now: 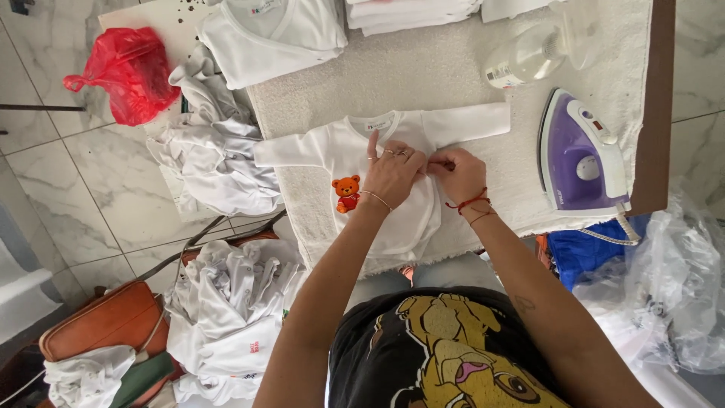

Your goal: Ironing and folding white baby onesies on a padded table surface.

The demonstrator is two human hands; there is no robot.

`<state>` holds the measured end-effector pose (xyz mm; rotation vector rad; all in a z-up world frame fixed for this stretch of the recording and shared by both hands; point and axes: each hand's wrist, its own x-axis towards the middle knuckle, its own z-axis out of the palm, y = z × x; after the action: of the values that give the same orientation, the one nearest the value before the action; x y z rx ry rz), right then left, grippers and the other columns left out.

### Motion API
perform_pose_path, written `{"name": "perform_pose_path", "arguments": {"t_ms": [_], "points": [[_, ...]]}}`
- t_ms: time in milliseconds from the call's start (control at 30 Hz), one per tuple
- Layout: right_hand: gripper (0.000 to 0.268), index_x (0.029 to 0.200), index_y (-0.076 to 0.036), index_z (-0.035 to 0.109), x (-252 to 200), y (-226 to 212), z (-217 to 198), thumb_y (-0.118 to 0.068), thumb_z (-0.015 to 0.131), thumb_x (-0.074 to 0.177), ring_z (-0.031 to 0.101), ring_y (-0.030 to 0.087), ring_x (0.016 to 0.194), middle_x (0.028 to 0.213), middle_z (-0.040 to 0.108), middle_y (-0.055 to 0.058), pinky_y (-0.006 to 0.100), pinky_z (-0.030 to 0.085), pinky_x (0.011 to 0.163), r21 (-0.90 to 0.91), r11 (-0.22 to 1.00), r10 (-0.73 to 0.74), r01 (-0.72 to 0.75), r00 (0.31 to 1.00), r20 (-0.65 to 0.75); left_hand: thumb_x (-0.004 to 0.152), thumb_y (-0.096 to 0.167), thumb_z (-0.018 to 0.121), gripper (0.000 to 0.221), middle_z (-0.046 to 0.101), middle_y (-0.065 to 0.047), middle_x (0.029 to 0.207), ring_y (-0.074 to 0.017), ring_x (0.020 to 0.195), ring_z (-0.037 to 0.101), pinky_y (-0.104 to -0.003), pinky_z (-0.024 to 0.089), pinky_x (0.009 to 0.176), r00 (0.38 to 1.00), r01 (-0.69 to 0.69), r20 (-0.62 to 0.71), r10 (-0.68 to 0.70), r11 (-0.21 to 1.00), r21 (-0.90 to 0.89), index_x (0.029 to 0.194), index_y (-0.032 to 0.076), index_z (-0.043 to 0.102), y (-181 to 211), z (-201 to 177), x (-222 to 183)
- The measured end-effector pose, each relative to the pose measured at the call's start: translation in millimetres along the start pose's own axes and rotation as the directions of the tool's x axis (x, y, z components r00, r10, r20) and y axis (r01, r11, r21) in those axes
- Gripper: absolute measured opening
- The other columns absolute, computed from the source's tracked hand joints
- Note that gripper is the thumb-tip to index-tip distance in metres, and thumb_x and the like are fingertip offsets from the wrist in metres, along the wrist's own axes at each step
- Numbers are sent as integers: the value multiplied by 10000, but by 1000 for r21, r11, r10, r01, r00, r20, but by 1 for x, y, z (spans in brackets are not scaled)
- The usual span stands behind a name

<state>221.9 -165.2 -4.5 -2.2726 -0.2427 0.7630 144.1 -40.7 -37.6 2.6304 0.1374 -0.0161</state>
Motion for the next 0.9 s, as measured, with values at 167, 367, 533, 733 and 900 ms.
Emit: {"name": "perform_pose_path", "arguments": {"t_ms": [167, 367, 533, 733, 900], "points": [[114, 852, -107, 664, 3, 1, -2, -39, 602, 785, 592, 246, 767, 802, 604, 109, 333, 482, 642, -49, 994, -97, 97, 995, 10, 729, 375, 577, 178, 548, 34, 791, -166, 974, 472, -551, 25, 1014, 991, 130, -18, -130, 991, 14, 773, 242, 468, 7, 13, 9], [120, 875, -111, 651, 5, -5, -7, -62, 604, 776, 599, 249, 772, 797, 610, 92, 334, 489, 657, -78, 989, -122, 125, 991, 46, 739, 343, 547, 117, 562, 25, 747, -177, 921, 497, -560, 58, 1016, 969, 237, -88, -230, 969, 72, 720, 237, 501, 15, 12, 15], [173, 949, -78, 559, 2, -12, -17, -30, 566, 783, 595, 243, 773, 809, 618, 106, 346, 473, 685, 32, 998, -56, 54, 995, 86, 756, 275, 526, 99, 569, -12, 717, -211, 917, 514, -565, 89, 1009, 948, 311, -133, -291, 936, 167, 698, 195, 521, 26, 23, 23], [154, 920, -96, 562, 8, -3, -13, -41, 597, 781, 605, 204, 725, 777, 628, 69, 305, 472, 656, -5, 1000, -3, 3, 995, 96, 755, 136, 478, 105, 614, -55, 711, -253, 879, 531, -561, 112, 1005, 906, 422, -129, -403, 886, 193, 744, 147, 581, 41, -2, 41], [150, 915, -117, 578, 9, -6, -15, -110, 617, 770, 602, 136, 662, 755, 623, 32, 258, 476, 617, 8, 991, 136, -136, 989, 58, 754, 82, 449, 138, 605, -106, 711, -304, 830, 519, -533, 198, 935, 892, 449, -150, -426, 876, 177, 792, 110, 579, 42, -4, 47]]}}
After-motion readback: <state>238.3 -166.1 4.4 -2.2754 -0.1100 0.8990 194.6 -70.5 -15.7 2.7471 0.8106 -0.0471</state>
